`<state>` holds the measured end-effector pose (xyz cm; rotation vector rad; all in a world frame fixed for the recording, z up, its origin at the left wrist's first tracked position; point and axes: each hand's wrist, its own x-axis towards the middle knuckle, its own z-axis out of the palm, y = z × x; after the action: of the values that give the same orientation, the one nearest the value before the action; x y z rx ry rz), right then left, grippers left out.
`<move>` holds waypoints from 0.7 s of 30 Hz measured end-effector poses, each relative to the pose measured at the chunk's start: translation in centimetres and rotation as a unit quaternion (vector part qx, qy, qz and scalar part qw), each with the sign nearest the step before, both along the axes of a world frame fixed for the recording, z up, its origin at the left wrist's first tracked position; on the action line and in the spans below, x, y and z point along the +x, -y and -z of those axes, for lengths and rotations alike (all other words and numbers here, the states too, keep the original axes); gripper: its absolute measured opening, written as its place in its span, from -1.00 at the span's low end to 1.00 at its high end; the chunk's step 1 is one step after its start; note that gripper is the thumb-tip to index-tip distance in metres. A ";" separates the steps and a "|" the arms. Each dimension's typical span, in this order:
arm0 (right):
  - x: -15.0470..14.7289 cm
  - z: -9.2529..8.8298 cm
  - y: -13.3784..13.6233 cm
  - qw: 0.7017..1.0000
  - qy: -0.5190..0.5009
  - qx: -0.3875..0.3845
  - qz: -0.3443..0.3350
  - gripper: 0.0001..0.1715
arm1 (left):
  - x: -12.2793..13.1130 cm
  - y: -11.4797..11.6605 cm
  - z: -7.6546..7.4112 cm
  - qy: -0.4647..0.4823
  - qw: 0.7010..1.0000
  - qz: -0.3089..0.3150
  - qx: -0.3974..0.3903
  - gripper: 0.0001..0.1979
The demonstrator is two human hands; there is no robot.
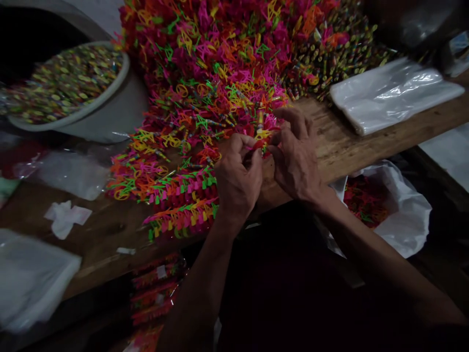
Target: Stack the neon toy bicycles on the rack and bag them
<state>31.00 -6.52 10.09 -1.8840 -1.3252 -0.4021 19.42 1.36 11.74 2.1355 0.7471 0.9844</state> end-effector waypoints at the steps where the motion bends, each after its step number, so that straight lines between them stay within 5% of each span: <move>1: -0.3 -0.1 -0.1 1.000 0.017 -0.002 0.014 -0.86 | 0.0 0.1 0.0 -0.008 1.000 -0.016 0.011 -0.86; 7: -0.5 -0.3 -0.7 0.999 -0.005 -0.041 0.012 -0.84 | -0.5 -0.4 -0.5 -0.066 0.997 0.000 -0.035 -0.85; 18: -1.9 -1.4 -1.1 0.995 -0.082 -0.040 0.038 -0.77 | 0.4 -0.8 -0.8 -0.112 0.990 -0.062 0.057 -0.82; 21: -0.8 -1.8 -1.3 0.997 -0.048 -0.062 -0.001 -0.79 | 0.3 -0.8 -1.1 -0.147 0.985 -0.061 0.067 -0.78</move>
<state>30.18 -5.25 11.92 -1.9780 -1.3135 -0.2297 19.75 2.14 12.88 2.4084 0.9871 0.8083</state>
